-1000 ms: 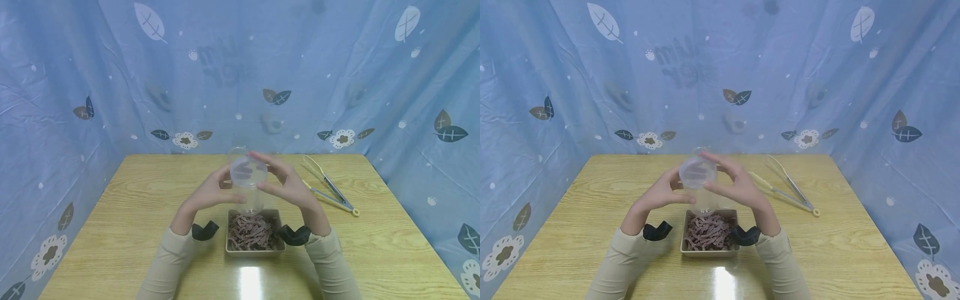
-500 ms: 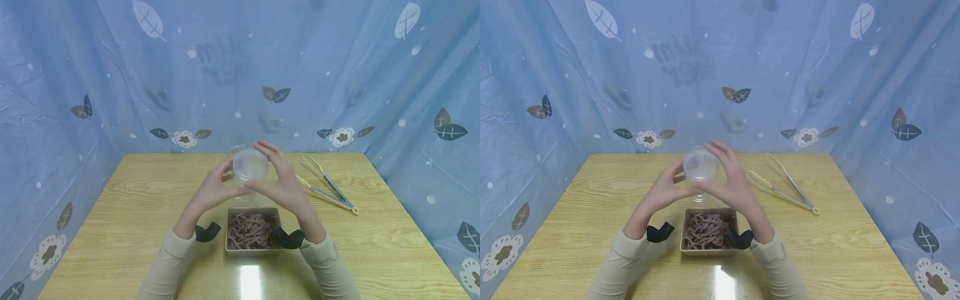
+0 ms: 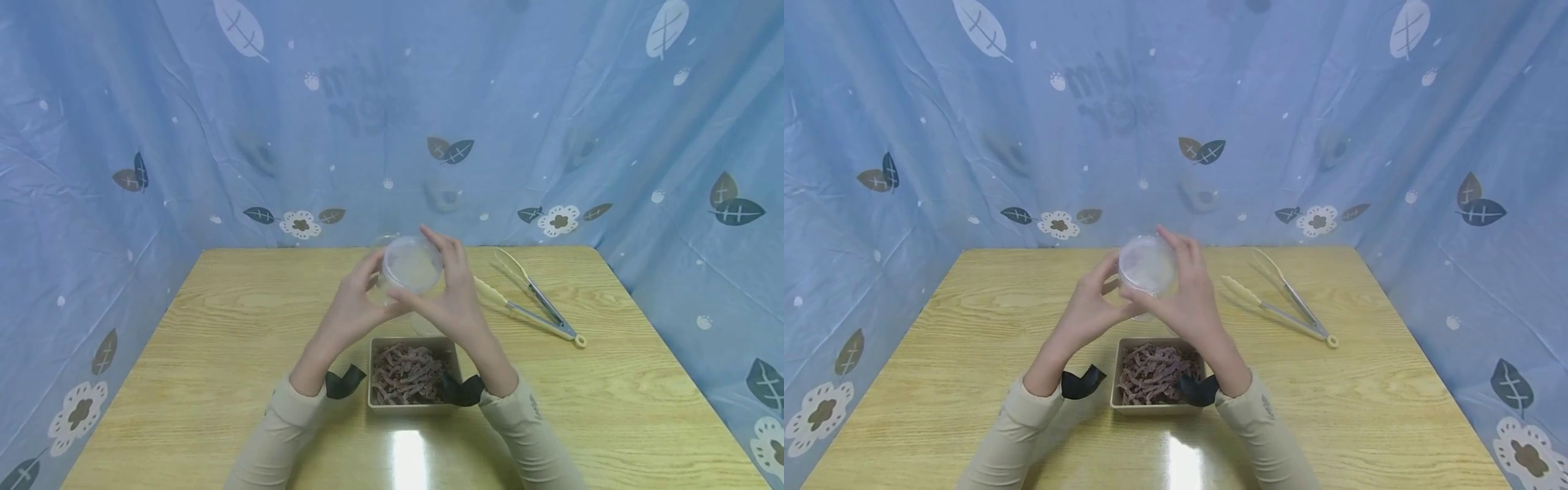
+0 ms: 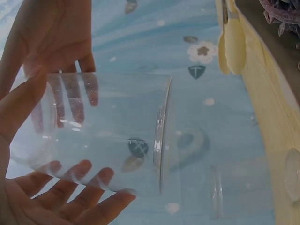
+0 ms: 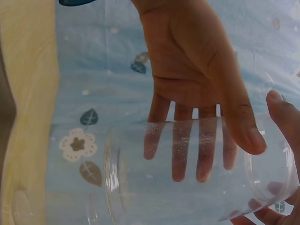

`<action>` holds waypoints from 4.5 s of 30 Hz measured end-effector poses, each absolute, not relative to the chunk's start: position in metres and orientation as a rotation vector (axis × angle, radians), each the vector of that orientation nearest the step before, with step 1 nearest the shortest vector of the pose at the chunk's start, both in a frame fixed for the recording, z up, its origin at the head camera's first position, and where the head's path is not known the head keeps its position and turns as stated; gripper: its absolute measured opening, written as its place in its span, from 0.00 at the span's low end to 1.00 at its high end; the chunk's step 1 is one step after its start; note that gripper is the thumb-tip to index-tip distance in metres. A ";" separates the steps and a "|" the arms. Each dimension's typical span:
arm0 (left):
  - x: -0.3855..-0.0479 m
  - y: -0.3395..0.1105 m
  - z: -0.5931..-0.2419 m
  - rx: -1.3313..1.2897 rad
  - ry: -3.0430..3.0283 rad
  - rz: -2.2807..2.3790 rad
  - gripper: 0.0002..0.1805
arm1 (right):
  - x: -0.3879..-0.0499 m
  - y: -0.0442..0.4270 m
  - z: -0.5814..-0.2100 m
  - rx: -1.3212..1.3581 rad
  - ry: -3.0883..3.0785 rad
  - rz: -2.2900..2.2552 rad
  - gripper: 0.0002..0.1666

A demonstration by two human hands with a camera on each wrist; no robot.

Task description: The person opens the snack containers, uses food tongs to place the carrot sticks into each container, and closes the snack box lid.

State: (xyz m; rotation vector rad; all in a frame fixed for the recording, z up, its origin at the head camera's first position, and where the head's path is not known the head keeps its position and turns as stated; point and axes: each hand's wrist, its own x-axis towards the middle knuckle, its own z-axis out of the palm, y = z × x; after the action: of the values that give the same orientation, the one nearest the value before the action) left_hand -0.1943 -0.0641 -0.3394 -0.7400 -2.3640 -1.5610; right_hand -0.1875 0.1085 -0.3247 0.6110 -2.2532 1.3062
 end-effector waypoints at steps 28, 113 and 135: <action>-0.197 -0.081 -0.334 -0.853 -2.476 -1.855 0.47 | -0.193 0.136 -0.312 1.151 -2.121 1.723 0.41; -0.260 -0.113 -0.407 -0.699 -2.588 -1.936 0.46 | -0.319 0.176 -0.487 0.524 -2.701 1.754 0.47; -0.274 -0.117 -0.435 -0.693 -2.580 -1.921 0.46 | -0.317 0.178 -0.491 0.523 -2.805 1.559 0.47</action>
State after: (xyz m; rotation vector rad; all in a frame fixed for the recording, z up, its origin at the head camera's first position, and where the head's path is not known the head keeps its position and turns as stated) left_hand -0.2740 -0.1174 -0.4354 -0.6928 -2.5797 -1.9205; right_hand -0.3174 0.1777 -0.4911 0.5233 -2.8054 1.5586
